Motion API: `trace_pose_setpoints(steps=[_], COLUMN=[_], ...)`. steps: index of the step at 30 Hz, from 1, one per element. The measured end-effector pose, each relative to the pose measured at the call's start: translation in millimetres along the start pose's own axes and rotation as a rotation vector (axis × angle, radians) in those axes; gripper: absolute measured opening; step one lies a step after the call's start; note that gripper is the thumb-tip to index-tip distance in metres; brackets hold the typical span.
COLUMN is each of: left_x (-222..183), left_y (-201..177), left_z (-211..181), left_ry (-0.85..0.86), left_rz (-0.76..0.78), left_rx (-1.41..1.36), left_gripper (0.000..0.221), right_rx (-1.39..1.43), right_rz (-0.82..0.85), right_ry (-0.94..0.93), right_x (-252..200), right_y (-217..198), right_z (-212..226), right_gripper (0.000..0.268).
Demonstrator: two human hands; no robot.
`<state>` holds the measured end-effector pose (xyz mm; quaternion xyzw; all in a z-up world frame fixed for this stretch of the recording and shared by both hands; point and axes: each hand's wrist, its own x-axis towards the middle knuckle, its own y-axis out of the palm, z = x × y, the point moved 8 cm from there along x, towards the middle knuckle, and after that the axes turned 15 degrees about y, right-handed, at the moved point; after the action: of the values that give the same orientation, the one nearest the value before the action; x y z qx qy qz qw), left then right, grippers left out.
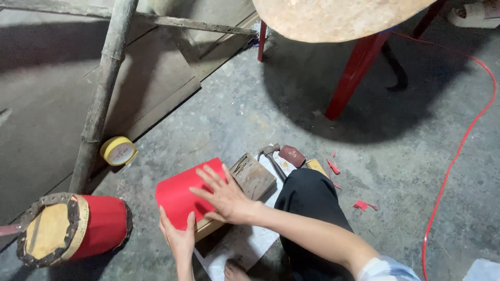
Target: Applying a red decorative paper cover to a small wooden drum frame using double-sided tape.
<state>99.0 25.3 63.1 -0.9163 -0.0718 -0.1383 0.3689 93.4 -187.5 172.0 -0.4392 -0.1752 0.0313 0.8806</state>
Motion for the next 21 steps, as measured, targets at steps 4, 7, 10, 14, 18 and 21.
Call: trace_pose_setpoints(steps=[4,7,10,14,18,21], left_x=[-7,-7,-8,-6,-9,-6], left_y=[8,9,5,2,-3,-5], left_z=[9,11,11,-1,-5,-12], left_ry=[0.082,0.169,0.194,-0.001,-0.074,-0.146], left_rz=[-0.047,-0.108,-0.122,-0.136,-0.122,-0.11], left_rx=[0.033,0.052,0.056,-0.096,-0.104,-0.201], left_gripper=[0.095,0.091,0.088,0.096,0.097,0.098], right_rx=[0.183,0.436,0.422,-0.12,-0.72,-1.75], right_rz=[-0.191,-0.249,0.013,0.552,0.878,0.641], right_ry=[0.225,0.578,0.955,0.619,-0.122,-0.752], right_x=[8,-27,-107,-205,-280,-303], right_y=[-157,-202,-71,206,442,471], right_z=[-4,-75,-227,-177,1,-24], right_gripper=[0.066,0.05,0.035,0.037,0.045,0.029])
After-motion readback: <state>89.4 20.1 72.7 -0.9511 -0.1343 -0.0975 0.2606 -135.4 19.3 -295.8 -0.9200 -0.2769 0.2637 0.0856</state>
